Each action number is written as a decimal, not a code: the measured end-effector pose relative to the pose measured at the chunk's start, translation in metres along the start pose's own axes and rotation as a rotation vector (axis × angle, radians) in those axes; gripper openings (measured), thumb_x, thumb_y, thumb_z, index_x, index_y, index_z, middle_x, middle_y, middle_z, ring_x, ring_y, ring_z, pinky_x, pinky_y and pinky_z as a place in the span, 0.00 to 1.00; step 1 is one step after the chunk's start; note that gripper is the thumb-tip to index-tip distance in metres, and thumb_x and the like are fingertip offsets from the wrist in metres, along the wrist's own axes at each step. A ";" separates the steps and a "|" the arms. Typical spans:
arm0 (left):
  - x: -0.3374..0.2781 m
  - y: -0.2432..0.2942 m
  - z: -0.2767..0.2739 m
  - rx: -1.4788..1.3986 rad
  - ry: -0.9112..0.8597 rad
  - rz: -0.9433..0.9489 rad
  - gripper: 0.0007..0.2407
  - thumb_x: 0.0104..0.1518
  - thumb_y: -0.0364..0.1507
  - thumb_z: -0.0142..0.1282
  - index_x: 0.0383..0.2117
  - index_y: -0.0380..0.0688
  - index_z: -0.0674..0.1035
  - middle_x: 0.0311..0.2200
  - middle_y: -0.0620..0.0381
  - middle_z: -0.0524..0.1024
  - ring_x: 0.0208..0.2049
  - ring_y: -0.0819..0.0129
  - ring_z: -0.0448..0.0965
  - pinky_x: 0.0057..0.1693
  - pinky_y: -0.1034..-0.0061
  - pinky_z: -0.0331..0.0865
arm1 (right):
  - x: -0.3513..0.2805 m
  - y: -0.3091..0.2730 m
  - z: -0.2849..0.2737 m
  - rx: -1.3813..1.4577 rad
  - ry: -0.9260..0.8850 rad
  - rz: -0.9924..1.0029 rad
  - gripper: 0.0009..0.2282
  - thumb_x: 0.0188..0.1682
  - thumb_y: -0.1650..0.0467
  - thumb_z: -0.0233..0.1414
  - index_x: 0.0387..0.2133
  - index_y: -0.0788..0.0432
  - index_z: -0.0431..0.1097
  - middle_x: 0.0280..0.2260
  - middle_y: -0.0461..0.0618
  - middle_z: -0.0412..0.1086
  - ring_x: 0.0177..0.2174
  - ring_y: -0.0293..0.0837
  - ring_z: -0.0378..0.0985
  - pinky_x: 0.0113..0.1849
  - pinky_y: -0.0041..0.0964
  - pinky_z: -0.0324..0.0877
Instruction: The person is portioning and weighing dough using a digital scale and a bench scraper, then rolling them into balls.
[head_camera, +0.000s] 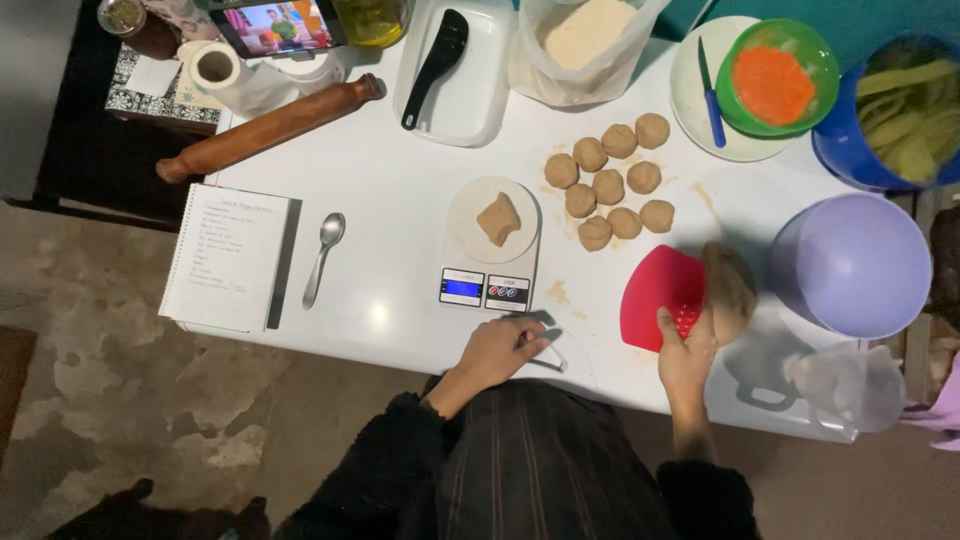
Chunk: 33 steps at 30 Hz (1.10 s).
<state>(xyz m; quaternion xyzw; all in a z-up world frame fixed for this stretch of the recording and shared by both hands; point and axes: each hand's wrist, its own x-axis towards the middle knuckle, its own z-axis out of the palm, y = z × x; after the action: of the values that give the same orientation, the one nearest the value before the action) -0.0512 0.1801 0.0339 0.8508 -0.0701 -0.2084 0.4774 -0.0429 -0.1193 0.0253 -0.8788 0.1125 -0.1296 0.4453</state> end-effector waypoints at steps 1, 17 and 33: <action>0.000 0.001 -0.003 -0.002 0.002 -0.001 0.14 0.57 0.41 0.59 0.41 0.46 0.84 0.27 0.53 0.82 0.29 0.58 0.82 0.38 0.67 0.73 | 0.001 -0.001 0.005 -0.001 -0.002 -0.002 0.15 0.54 0.72 0.57 0.53 0.64 0.68 0.43 0.60 0.77 0.43 0.51 0.79 0.48 0.42 0.70; 0.011 -0.016 -0.018 0.059 -0.201 0.079 0.14 0.59 0.43 0.58 0.28 0.45 0.83 0.25 0.49 0.81 0.30 0.51 0.81 0.39 0.59 0.72 | -0.007 -0.052 0.031 0.029 -0.027 0.077 0.16 0.53 0.72 0.56 0.54 0.64 0.67 0.44 0.56 0.76 0.44 0.46 0.79 0.50 0.39 0.69; 0.120 -0.013 -0.047 0.271 0.520 0.243 0.28 0.51 0.28 0.67 0.60 0.36 0.72 0.49 0.43 0.73 0.49 0.44 0.71 0.56 0.58 0.68 | -0.032 -0.026 -0.013 0.053 0.135 0.198 0.19 0.52 0.71 0.56 0.56 0.64 0.66 0.46 0.54 0.75 0.44 0.45 0.77 0.48 0.39 0.70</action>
<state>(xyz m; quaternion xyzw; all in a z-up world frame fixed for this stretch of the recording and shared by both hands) 0.0761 0.1857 0.0096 0.9168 -0.0741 0.0859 0.3830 -0.0748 -0.1046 0.0496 -0.8405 0.2250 -0.1470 0.4705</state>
